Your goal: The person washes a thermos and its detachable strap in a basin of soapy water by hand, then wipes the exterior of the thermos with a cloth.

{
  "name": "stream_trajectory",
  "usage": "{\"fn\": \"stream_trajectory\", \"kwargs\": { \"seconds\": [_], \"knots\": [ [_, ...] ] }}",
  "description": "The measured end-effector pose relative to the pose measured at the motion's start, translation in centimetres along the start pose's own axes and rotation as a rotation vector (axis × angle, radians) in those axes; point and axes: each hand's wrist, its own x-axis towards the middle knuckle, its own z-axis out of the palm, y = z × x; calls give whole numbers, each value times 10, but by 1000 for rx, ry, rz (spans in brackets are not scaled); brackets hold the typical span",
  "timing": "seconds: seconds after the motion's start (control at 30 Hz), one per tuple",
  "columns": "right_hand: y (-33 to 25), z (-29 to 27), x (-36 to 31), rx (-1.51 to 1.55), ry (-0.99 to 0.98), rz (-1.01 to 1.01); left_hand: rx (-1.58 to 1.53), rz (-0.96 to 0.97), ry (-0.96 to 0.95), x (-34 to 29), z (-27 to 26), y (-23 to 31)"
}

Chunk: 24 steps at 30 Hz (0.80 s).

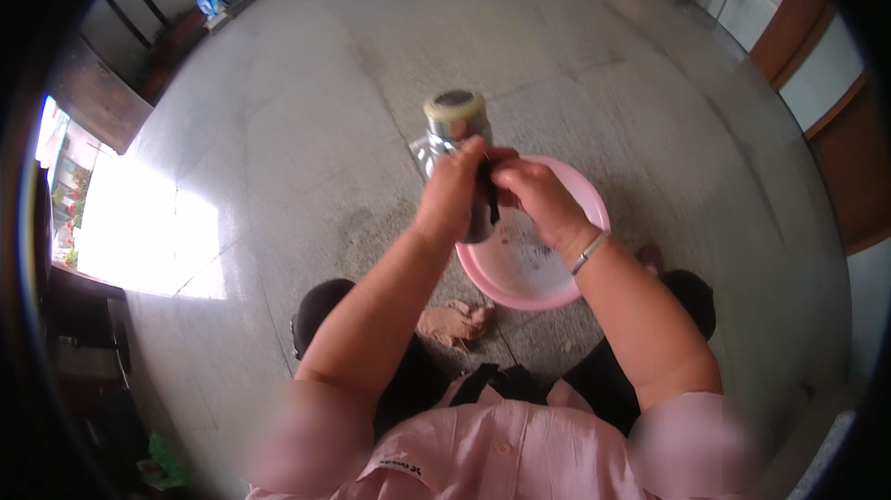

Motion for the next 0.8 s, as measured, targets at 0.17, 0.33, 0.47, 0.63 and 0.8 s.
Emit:
{"fn": "stream_trajectory", "kwargs": {
  "seconds": [0.17,0.33,0.47,0.63,0.8],
  "knots": [
    [2,1,10,57,13,30,233,45,112,-5,2,-4],
    [-1,8,8,-36,58,30,177,63,84,-6,4,-6],
    [3,13,12,0,78,26,226,104,72,1,-2,-16],
    [-1,9,7,-86,57,-41,188,101,22,1,1,-18],
    [-2,7,6,-69,80,-30,299,92,65,4,2,-21]
  ]
}}
